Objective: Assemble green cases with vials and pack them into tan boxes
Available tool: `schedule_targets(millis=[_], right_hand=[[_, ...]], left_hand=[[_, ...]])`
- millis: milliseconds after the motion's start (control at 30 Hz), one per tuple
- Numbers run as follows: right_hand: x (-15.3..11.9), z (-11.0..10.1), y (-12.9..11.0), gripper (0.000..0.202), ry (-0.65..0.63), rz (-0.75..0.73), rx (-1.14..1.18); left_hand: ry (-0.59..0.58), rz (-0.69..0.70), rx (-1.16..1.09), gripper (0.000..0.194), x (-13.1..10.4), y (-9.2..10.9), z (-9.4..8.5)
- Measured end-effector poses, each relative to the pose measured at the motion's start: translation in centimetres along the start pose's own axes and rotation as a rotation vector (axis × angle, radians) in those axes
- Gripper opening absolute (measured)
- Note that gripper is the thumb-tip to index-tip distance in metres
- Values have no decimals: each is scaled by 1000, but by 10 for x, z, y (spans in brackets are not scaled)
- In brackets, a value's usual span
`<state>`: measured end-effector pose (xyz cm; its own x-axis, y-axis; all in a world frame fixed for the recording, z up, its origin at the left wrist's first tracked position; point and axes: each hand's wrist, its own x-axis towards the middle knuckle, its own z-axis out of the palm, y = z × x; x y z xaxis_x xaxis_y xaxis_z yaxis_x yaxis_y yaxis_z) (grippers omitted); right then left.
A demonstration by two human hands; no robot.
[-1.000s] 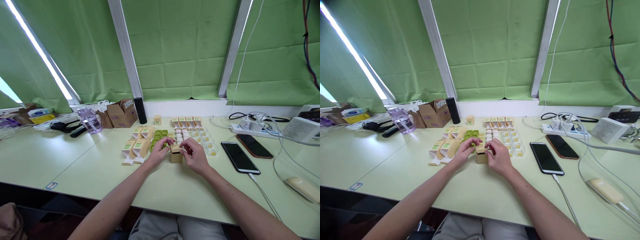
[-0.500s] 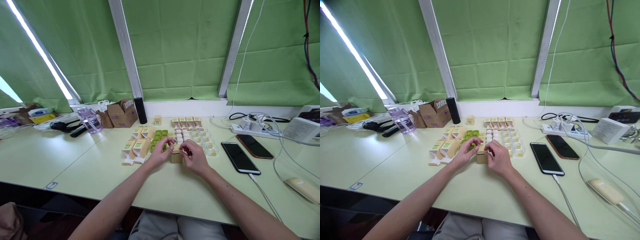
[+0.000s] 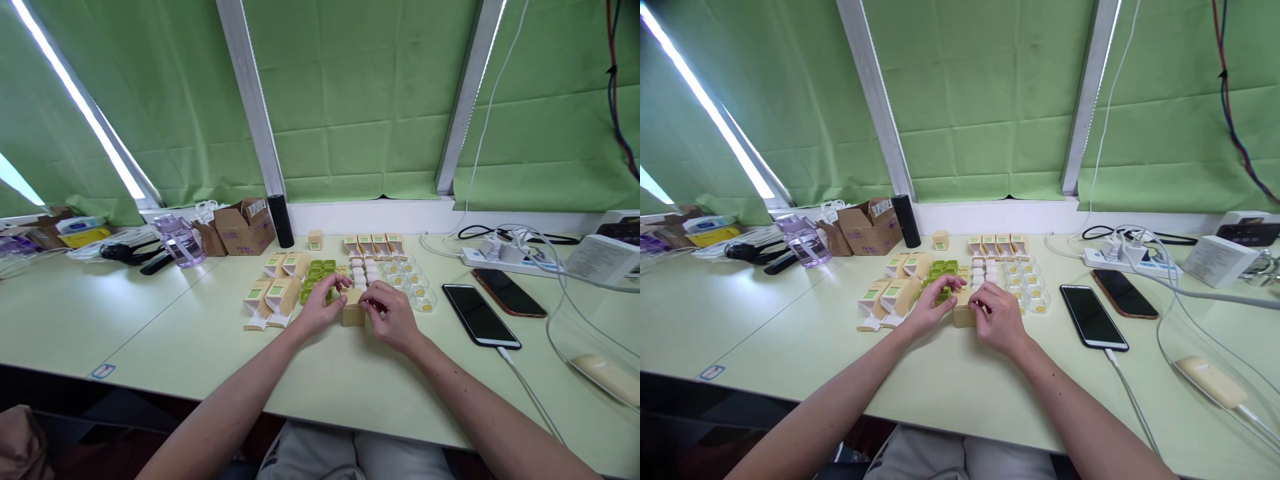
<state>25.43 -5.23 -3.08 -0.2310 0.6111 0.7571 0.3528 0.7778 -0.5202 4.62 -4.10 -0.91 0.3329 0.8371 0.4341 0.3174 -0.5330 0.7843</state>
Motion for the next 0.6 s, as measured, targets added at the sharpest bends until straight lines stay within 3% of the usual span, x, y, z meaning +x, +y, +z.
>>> schedule_targets(millis=[600], right_hand=[[0, 1, 3, 17, -51, 12, -19]], left_hand=[[-4, -23, 46, 28, 0, 6, 1]])
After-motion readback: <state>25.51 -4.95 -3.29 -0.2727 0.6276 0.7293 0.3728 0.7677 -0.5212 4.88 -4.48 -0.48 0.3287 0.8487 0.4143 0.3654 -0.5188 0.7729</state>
